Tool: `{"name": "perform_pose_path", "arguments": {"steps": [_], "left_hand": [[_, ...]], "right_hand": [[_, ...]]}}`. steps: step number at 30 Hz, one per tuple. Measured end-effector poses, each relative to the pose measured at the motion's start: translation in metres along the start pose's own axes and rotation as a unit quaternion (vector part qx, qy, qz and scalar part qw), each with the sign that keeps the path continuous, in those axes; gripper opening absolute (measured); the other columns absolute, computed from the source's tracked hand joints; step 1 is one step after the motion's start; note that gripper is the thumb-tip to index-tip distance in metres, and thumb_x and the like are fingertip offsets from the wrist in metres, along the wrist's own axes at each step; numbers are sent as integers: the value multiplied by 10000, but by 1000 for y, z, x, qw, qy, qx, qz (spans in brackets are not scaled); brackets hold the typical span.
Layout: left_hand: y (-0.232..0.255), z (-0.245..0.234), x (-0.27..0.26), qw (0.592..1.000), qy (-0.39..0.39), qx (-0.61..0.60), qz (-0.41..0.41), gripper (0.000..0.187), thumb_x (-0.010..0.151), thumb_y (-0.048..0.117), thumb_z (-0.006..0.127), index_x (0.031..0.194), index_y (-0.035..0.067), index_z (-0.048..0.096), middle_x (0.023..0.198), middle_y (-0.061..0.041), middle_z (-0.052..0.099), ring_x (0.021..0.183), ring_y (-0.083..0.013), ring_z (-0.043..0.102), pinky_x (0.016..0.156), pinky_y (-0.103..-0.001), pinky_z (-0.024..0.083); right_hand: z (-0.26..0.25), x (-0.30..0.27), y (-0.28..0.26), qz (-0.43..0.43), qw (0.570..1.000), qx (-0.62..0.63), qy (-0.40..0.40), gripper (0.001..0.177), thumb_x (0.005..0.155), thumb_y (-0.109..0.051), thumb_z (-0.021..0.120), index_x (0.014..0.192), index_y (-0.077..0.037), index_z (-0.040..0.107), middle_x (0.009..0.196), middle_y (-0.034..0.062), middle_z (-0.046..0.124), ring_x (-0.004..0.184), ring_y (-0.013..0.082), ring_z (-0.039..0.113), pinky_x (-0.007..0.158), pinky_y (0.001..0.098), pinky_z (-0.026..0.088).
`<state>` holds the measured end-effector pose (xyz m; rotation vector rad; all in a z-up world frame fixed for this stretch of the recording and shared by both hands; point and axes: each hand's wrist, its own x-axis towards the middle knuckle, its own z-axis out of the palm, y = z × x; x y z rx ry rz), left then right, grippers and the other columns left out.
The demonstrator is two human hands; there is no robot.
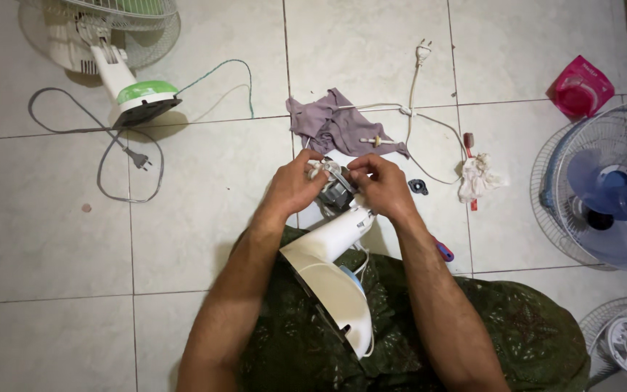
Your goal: The person cleans and reassembles the motor housing of a fan by wiping internal parts with a cloth and a toothbrush and fitting the plastic casing sections back together.
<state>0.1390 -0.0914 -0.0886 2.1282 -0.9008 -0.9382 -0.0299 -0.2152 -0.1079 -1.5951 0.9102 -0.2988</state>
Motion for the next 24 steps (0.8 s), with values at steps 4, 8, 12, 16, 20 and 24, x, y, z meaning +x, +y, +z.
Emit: {"name": "perform_pose_path", "arguments": {"steps": [4, 8, 12, 16, 20, 24], "left_hand": [[-3, 1, -1, 1000, -4, -7, 15, 413, 880, 352, 666, 1240, 151, 663, 1120, -176, 750, 1032, -337, 723, 889, -420, 554], [-2, 2, -1, 998, 22, 26, 57, 390, 897, 343, 672, 1233, 145, 675, 1104, -175, 714, 983, -341, 707, 868, -436, 553], [6, -4, -10, 996, 45, 29, 68, 398, 882, 308, 709, 1245, 148, 677, 1137, -158, 618, 921, -311, 690, 819, -424, 561], [15, -10, -17, 997, 26, -20, 70, 392, 889, 243, 715, 1268, 158, 665, 1196, -144, 594, 898, -285, 715, 824, -377, 577], [14, -10, -16, 989, 18, -31, 144, 457, 815, 133, 784, 1257, 175, 680, 1208, -122, 583, 909, -275, 683, 798, -364, 588], [6, -6, -11, 979, 24, -14, 200, 496, 772, 79, 819, 1241, 193, 703, 1165, -91, 601, 973, -265, 660, 824, -362, 580]], "right_hand": [[-15, -8, 6, 6, 1000, 18, 13, 145, 964, -54, 647, 1091, -29, 713, 950, 67, 788, 879, 118, 733, 774, 277, 579], [-27, -29, 3, 26, 998, -8, 48, 152, 943, -50, 669, 1084, -20, 718, 976, 74, 785, 933, 126, 730, 787, 278, 575], [-26, -31, -5, -5, 998, 39, 40, 164, 936, -71, 697, 1092, -27, 717, 994, 69, 768, 891, 101, 724, 760, 266, 588], [-14, -18, -20, -7, 998, -59, 25, 176, 881, -110, 775, 1050, -60, 762, 916, 46, 767, 683, 87, 625, 620, 265, 527], [-5, -11, -31, 37, 996, -80, -26, 184, 821, -117, 821, 989, -65, 769, 818, 33, 759, 617, 84, 589, 567, 271, 504], [0, -6, -30, 15, 997, -63, -36, 200, 805, -108, 838, 984, -63, 762, 829, 19, 758, 643, 55, 603, 556, 263, 507]]}}
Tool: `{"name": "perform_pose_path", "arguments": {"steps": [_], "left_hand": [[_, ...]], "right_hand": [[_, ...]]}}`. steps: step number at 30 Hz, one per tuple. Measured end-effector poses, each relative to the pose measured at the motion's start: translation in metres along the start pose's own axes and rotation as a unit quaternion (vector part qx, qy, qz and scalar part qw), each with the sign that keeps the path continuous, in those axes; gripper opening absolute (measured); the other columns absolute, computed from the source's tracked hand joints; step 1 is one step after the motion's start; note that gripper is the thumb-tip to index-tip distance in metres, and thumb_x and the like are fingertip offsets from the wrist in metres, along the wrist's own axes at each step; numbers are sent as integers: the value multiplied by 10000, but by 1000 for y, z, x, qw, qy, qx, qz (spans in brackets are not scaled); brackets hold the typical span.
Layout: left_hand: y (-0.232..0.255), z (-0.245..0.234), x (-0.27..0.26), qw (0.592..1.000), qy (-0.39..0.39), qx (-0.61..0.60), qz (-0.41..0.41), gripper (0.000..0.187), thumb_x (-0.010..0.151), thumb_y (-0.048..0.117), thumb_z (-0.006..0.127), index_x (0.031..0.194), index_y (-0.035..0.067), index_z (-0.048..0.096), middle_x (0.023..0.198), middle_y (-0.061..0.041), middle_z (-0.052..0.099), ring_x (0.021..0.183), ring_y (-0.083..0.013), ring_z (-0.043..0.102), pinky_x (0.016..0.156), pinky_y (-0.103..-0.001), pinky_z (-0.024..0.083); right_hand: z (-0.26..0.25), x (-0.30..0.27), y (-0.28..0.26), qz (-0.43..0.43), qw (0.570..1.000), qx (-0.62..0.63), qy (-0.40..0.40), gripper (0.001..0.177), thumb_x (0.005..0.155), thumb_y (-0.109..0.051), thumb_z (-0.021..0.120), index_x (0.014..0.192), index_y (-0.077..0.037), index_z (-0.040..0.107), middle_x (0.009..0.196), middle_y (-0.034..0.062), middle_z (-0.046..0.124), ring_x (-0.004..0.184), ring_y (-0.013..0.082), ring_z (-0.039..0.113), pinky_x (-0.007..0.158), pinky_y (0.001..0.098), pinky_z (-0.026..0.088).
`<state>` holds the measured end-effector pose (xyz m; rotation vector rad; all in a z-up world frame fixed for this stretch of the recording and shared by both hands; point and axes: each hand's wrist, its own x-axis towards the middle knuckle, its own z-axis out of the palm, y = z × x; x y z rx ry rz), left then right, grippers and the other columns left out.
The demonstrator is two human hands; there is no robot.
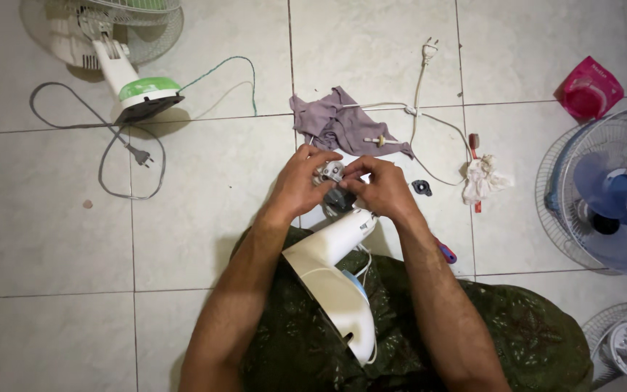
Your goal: The person cleans and reassembles the motor housing of a fan by wiping internal parts with a cloth and a toothbrush and fitting the plastic casing sections back together.
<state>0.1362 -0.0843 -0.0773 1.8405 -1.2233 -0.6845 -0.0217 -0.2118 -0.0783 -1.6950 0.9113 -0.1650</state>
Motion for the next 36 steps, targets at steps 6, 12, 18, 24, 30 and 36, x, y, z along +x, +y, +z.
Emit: {"name": "perform_pose_path", "arguments": {"steps": [6, 12, 18, 24, 30, 36], "left_hand": [[-4, 2, 4, 1000, -15, 8, -20, 487, 762, 30, 797, 1214, 189, 712, 1174, -71, 616, 953, -247, 662, 828, -351, 577], [-2, -2, 8, 997, 0, 50, 54, 628, 698, 119, 886, 1267, 154, 623, 1231, -84, 611, 1121, -297, 574, 962, -430, 484], [0, 0, 4, 997, -41, 41, 60, 646, 800, -7, 737, 1398, 199, 609, 1345, 33, 658, 1216, -242, 519, 1056, -420, 338], [2, 2, 5, 996, -33, 76, 27, 553, 779, 79, 810, 1292, 215, 656, 1201, -8, 626, 1158, -231, 540, 995, -421, 324], [-6, 5, 5, 998, -14, 56, 40, 514, 742, 121, 854, 1225, 202, 700, 1207, -44, 598, 1171, -240, 533, 975, -429, 324], [-8, 1, 5, 998, -29, 46, 6, 464, 763, 139, 861, 1196, 204, 705, 1157, -24, 612, 1140, -214, 576, 971, -421, 329]], "right_hand": [[0, 0, -8, 33, 999, -20, -14, 229, 773, -61, 850, 988, -61, 770, 800, 7, 746, 597, 82, 541, 528, 288, 457], [1, 2, -12, 76, 995, -51, -41, 183, 823, -88, 809, 1004, -84, 785, 763, 12, 732, 591, 88, 593, 533, 299, 489], [2, 3, -4, 29, 999, -40, -17, 181, 840, -76, 784, 1019, -56, 761, 793, 29, 737, 642, 81, 628, 582, 286, 523], [2, 6, 2, 41, 999, -18, -27, 157, 844, -73, 767, 997, -52, 740, 807, 32, 742, 649, 74, 640, 582, 284, 528], [2, 9, 6, 36, 998, -35, -30, 150, 879, -170, 788, 975, -61, 750, 757, 21, 721, 610, 85, 599, 551, 283, 490], [3, 10, 7, 40, 999, -18, -23, 134, 909, -184, 767, 975, -68, 751, 742, 25, 709, 608, 79, 573, 546, 281, 477]]}}
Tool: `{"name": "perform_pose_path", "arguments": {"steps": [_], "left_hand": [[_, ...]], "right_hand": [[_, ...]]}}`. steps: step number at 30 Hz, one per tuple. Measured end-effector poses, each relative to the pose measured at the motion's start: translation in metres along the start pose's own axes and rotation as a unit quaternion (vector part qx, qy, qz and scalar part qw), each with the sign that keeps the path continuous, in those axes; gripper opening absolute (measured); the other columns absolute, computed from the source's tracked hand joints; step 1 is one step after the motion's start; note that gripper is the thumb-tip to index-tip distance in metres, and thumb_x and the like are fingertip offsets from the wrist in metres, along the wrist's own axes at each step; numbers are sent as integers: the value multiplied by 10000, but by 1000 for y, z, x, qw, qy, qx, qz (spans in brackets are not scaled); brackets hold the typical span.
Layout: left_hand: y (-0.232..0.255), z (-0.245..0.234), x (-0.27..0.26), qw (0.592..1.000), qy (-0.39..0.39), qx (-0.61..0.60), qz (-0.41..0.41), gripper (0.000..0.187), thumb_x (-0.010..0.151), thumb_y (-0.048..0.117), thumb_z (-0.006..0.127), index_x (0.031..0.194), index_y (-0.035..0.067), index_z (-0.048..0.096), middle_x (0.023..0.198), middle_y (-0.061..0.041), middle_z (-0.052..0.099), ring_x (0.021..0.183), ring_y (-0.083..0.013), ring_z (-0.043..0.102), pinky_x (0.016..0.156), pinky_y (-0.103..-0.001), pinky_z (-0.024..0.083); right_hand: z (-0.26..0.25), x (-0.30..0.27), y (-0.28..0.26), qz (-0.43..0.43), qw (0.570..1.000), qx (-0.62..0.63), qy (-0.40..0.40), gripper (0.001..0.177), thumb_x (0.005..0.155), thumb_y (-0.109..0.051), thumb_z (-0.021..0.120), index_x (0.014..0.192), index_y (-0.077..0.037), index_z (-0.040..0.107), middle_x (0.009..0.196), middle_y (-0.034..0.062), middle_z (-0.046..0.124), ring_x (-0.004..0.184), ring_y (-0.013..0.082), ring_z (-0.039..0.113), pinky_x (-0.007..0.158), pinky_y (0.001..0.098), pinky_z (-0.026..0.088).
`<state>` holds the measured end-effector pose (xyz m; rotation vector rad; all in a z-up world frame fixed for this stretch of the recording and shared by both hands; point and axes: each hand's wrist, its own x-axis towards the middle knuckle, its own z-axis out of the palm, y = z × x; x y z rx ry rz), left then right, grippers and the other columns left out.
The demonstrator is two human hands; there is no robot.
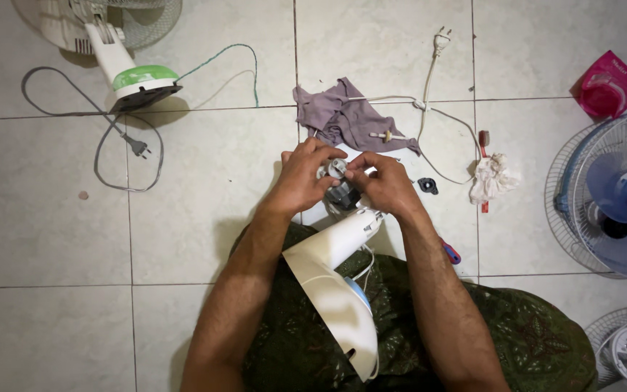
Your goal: The person cleans and reassembles the motor housing of a fan by wiping internal parts with a cloth and a toothbrush and fitting the plastic casing sections back together.
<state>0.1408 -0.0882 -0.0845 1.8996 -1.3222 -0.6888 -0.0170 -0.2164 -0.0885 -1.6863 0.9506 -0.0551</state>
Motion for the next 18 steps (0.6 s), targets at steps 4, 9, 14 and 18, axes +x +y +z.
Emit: {"name": "perform_pose_path", "arguments": {"steps": [4, 9, 14, 18], "left_hand": [[3, -2, 0, 1000, 1, 6, -3, 473, 759, 143, 862, 1201, 202, 703, 1131, -21, 614, 1108, -205, 592, 952, -413, 330], [4, -1, 0, 1000, -1, -6, -11, 461, 782, 139, 843, 1216, 213, 706, 1136, -8, 623, 1074, -183, 608, 972, -404, 335], [1, 0, 3, 1000, -8, 0, 2, 474, 796, 95, 815, 1241, 211, 702, 1170, -14, 619, 1131, -199, 586, 973, -418, 318], [-2, 0, 3, 1000, -13, 3, 20, 479, 813, 66, 793, 1260, 203, 688, 1209, -30, 606, 1207, -230, 543, 998, -426, 307]], "right_hand": [[-1, 0, -3, -10, 1000, -6, -8, 135, 893, -172, 764, 974, -66, 742, 753, 16, 719, 608, 73, 588, 545, 281, 485], [-2, 1, -4, -16, 1000, -16, -8, 126, 890, -160, 760, 964, -61, 740, 756, 22, 724, 604, 81, 589, 553, 283, 488], [-3, 2, -4, -11, 1000, -28, -4, 113, 905, -160, 747, 949, -57, 731, 733, 36, 719, 595, 94, 603, 546, 295, 486], [-3, 2, -3, -7, 1000, -7, -8, 101, 911, -153, 741, 951, -60, 732, 737, 31, 719, 614, 86, 615, 547, 289, 491]]}}
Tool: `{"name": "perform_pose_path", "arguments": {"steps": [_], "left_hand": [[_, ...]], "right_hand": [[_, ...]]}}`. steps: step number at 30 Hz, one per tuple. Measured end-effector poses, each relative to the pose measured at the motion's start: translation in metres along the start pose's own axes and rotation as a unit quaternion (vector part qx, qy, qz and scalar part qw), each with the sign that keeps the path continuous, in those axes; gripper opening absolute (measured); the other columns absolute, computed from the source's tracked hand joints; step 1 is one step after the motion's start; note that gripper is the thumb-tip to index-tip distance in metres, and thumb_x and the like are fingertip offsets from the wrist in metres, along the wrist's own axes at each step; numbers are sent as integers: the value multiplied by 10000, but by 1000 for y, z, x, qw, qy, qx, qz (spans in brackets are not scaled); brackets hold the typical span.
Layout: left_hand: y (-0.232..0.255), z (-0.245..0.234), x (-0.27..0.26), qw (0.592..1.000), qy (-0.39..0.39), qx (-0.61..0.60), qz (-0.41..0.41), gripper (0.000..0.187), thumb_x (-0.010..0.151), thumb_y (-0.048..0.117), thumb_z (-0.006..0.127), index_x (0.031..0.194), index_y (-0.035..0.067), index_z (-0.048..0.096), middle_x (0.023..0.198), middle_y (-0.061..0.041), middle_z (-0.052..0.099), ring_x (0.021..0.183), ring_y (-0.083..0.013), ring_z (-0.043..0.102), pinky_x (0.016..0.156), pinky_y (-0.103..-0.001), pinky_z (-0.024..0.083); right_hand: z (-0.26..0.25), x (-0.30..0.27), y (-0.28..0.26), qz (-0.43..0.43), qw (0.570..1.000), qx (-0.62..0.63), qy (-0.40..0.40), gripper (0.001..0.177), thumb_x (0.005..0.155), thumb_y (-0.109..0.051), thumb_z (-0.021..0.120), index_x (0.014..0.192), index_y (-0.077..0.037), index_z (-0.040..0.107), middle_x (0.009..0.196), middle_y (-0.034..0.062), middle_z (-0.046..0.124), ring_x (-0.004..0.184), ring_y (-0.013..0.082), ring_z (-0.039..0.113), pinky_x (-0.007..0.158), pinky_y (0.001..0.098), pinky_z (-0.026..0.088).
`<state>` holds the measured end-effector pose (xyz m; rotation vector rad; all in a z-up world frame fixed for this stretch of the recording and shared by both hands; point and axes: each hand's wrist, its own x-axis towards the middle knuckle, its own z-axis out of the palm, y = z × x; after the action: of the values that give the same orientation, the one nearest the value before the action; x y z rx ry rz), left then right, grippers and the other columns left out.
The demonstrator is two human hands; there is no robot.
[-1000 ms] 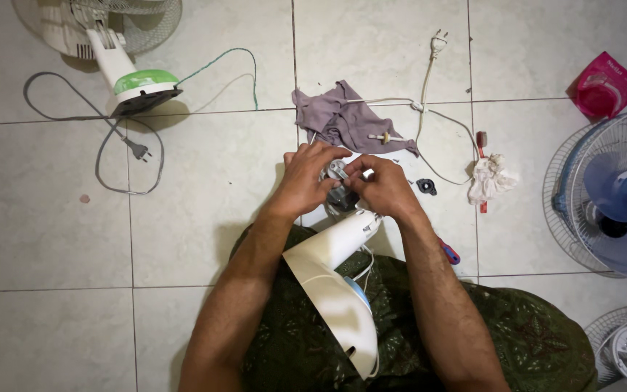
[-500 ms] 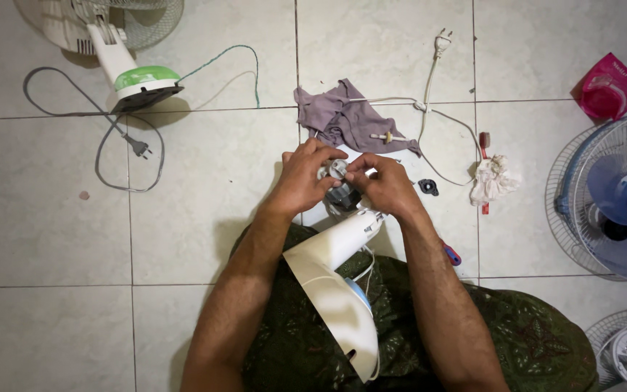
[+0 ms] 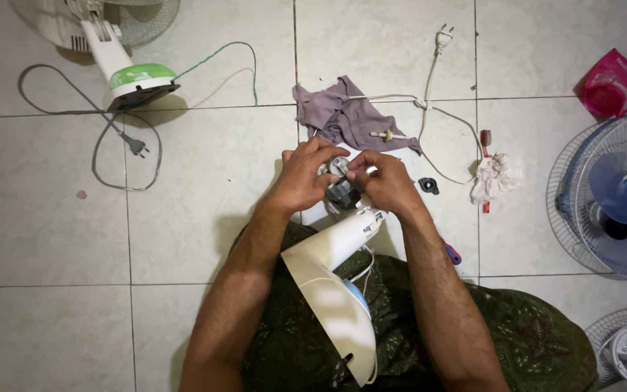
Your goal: The person cleans and reassembles the motor housing of a fan by wiping internal parts with a cloth and a toothbrush and fitting the plastic casing sections back together.
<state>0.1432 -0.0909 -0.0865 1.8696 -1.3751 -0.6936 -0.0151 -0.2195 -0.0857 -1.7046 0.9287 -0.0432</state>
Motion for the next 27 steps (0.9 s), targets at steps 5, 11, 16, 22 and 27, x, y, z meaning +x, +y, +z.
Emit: {"name": "perform_pose_path", "arguments": {"steps": [5, 11, 16, 22, 27], "left_hand": [[1, -4, 1, 1000, -15, 0, -2, 501, 797, 113, 816, 1269, 209, 678, 1207, -35, 600, 1207, -238, 530, 990, -433, 306], [3, -3, 5, 1000, -17, 10, -16, 467, 769, 168, 860, 1201, 206, 685, 1127, -24, 608, 1154, -222, 563, 970, -431, 318], [1, -4, 9, 999, -14, 8, -32, 484, 715, 229, 900, 1145, 201, 681, 1076, -3, 613, 1061, -199, 606, 947, -420, 339], [-2, -3, 8, 999, -9, -10, -39, 516, 670, 248, 924, 1119, 187, 678, 1096, -2, 619, 1069, -200, 593, 960, -414, 347], [-7, 1, 5, 1000, -20, -12, 9, 474, 815, 166, 840, 1265, 213, 698, 1181, -13, 614, 1186, -194, 559, 1000, -440, 312]], "right_hand": [[-1, -1, -2, 12, 1000, 13, -2, 94, 903, -131, 742, 962, -60, 724, 741, 36, 708, 615, 89, 606, 527, 295, 481], [1, -1, -4, 40, 999, 11, -7, 100, 926, -132, 716, 1007, -74, 730, 740, 58, 712, 619, 96, 600, 530, 294, 464], [2, 2, 2, 9, 1000, 8, -7, 102, 916, -132, 725, 991, -62, 730, 776, 36, 727, 649, 91, 636, 558, 287, 507], [2, 1, 2, 4, 1000, -5, -11, 103, 917, -133, 723, 986, -58, 734, 786, 39, 731, 660, 99, 644, 567, 293, 509], [-1, 0, 3, 1, 1000, 2, 7, 102, 913, -135, 735, 970, -51, 719, 768, 43, 727, 650, 97, 644, 569, 288, 508]]}}
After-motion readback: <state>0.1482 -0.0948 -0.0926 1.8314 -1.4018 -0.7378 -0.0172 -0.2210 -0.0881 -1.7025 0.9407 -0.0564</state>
